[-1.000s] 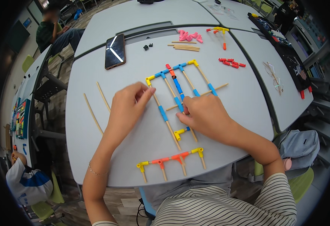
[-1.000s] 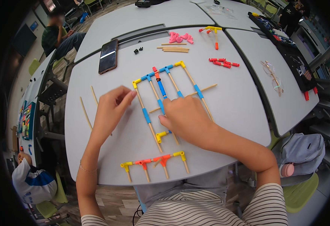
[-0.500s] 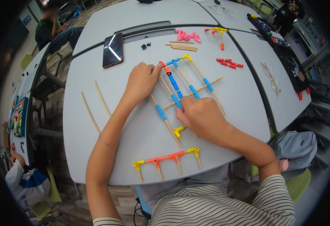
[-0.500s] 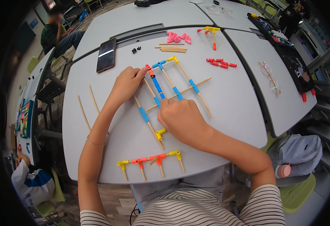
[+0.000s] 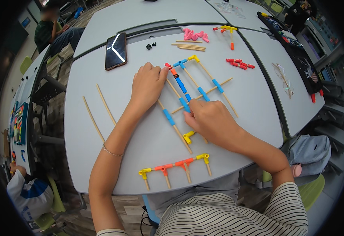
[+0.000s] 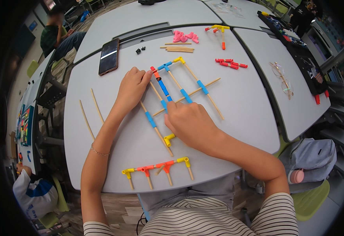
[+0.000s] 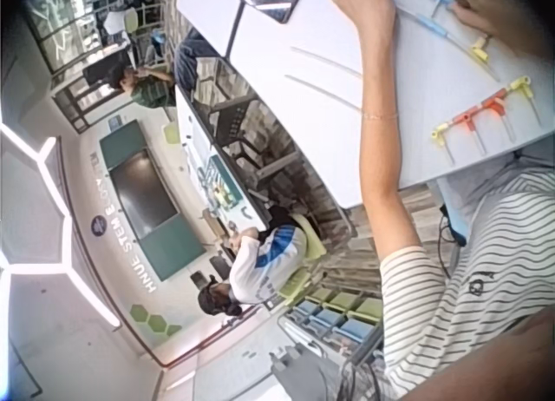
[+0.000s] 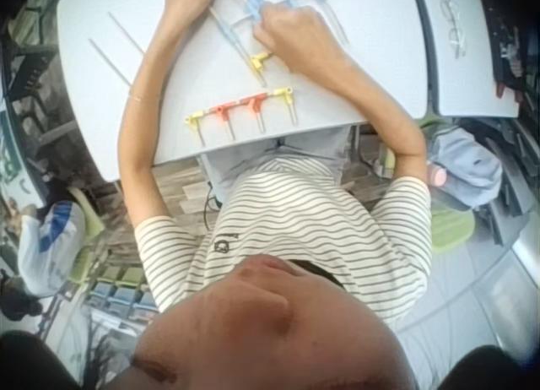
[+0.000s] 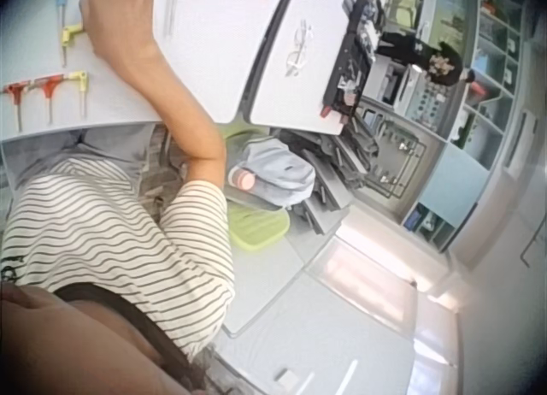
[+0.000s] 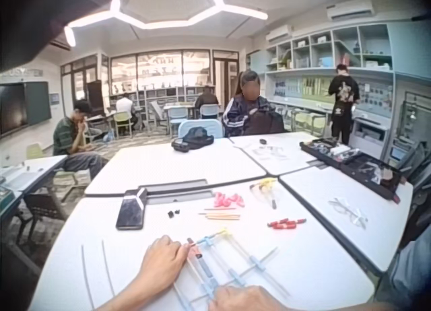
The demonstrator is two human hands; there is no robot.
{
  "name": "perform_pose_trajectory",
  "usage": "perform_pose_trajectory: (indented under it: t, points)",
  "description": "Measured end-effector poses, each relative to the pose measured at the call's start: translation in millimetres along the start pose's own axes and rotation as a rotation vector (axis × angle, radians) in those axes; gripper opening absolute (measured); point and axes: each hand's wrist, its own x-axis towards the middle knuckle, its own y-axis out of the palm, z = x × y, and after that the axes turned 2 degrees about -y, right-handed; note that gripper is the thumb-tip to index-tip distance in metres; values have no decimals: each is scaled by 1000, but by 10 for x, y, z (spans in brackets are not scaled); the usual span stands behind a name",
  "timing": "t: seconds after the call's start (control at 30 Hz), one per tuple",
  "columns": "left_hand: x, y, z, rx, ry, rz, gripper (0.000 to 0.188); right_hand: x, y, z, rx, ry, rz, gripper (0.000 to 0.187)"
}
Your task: The person assembles a rectangular frame using wooden sticks and colorful plastic connectors. They insert sticks into the connectors, adjust the alignment, and lift the structure to inspect it.
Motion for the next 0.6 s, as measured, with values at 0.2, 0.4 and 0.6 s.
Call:
perform_pose_trajectory:
  t: [0.2, 0.4, 0.6]
  points:
    - [27, -54, -6, 5, -25, 19, 44, -28, -115, 141, -105, -78, -99, 28]
    - [47, -87, -69, -76, -115, 42, 48, 41, 14, 312, -43, -78, -3, 31]
    - [17, -85, -110, -55, -179, -53, 54, 82, 17, 344, -105, -30, 110, 20]
